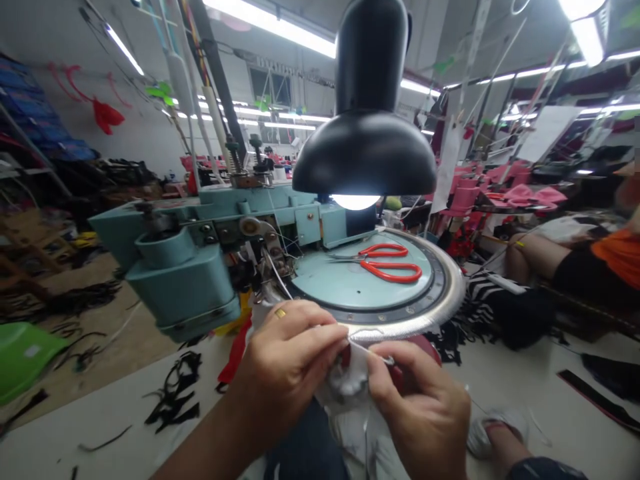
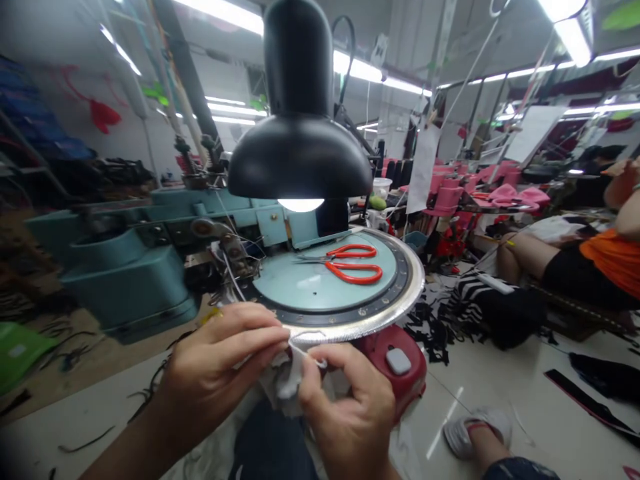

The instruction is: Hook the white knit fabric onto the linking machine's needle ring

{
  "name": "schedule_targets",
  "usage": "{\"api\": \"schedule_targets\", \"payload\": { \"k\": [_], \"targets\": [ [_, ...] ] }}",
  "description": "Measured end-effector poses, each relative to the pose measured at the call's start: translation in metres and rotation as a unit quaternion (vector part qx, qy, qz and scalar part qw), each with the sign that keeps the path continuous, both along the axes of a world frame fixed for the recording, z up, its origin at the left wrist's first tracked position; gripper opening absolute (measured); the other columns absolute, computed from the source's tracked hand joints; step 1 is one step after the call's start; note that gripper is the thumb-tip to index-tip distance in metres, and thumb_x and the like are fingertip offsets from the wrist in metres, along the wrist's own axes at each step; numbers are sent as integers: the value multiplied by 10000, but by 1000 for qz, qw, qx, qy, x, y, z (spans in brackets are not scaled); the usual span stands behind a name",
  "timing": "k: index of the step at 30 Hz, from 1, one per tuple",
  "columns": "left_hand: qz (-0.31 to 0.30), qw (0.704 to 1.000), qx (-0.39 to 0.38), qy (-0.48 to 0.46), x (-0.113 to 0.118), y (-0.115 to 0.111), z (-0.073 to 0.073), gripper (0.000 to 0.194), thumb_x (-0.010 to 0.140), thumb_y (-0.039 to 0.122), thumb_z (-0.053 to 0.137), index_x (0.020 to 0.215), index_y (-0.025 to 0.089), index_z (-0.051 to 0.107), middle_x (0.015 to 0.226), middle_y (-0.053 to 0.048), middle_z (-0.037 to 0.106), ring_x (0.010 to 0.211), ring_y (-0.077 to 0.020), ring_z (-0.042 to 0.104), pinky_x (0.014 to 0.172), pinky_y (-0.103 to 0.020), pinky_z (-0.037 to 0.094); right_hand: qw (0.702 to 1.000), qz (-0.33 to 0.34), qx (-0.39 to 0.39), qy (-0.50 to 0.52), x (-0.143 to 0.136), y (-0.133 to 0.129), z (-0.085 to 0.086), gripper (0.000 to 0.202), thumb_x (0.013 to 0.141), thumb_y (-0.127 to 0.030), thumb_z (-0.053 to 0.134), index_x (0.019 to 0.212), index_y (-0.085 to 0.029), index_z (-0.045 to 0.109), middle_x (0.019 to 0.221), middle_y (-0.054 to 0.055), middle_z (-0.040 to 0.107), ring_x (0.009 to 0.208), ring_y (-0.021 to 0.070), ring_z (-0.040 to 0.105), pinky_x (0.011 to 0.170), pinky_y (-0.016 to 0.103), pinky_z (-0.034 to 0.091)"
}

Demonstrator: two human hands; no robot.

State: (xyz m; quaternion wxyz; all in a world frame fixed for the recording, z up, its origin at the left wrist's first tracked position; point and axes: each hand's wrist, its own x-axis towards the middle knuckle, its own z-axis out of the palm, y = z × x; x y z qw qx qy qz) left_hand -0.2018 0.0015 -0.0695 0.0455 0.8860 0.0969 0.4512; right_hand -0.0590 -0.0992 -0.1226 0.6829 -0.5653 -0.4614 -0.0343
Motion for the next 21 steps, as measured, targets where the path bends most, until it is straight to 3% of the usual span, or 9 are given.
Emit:
{"api": "schedule_targets", "payload": {
  "k": [4, 8, 11, 16, 21],
  "targets": [
    [-17, 1000, -9, -1, 1, 0, 2, 197, 839, 54, 676, 991, 168, 726, 925, -55, 698, 890, -164, 643, 825, -308, 536, 1000, -3, 2, 11, -1, -2, 2, 44, 787, -207, 712, 753, -232, 722, 635, -44, 688, 528, 110, 611, 598, 199, 542],
    [-22, 1000, -16, 0, 0, 1, 2, 187, 831, 59, 686, 980, 164, 728, 920, -64, 694, 887, -168, 648, 801, -303, 546, 997, 78, -24, -11, 0, -1, 4, 123, 785, -188, 735, 898, -230, 761, 768, 4, 750, 641, 148, 683, 598, 216, 559],
    [-19, 1000, -21, -3, 1, 1, 2, 178, 838, 73, 683, 975, 176, 730, 918, -62, 694, 878, -167, 650, 785, -298, 552, 992, 117, -27, -36, 1, -2, 7, 110, 816, -138, 681, 844, -215, 755, 718, 8, 709, 631, 136, 660, 557, 207, 529],
    [-12, 1000, -12, -9, 3, 1, 2, 149, 838, 98, 691, 953, 182, 733, 895, -50, 700, 856, -163, 652, 791, -301, 552, 994, 92, -27, -42, 2, -4, 10, 123, 784, -104, 644, 720, -201, 684, 637, -27, 603, 563, 99, 559, 536, 201, 459],
    [7, 1000, 1, -28, 8, -1, 0, 157, 808, 86, 708, 929, 183, 725, 887, -46, 700, 850, -163, 649, 794, -304, 549, 999, 42, -17, -14, 0, -8, 8, 74, 819, -166, 670, 760, -208, 683, 685, -29, 670, 596, 100, 611, 610, 185, 515]
  ]
}}
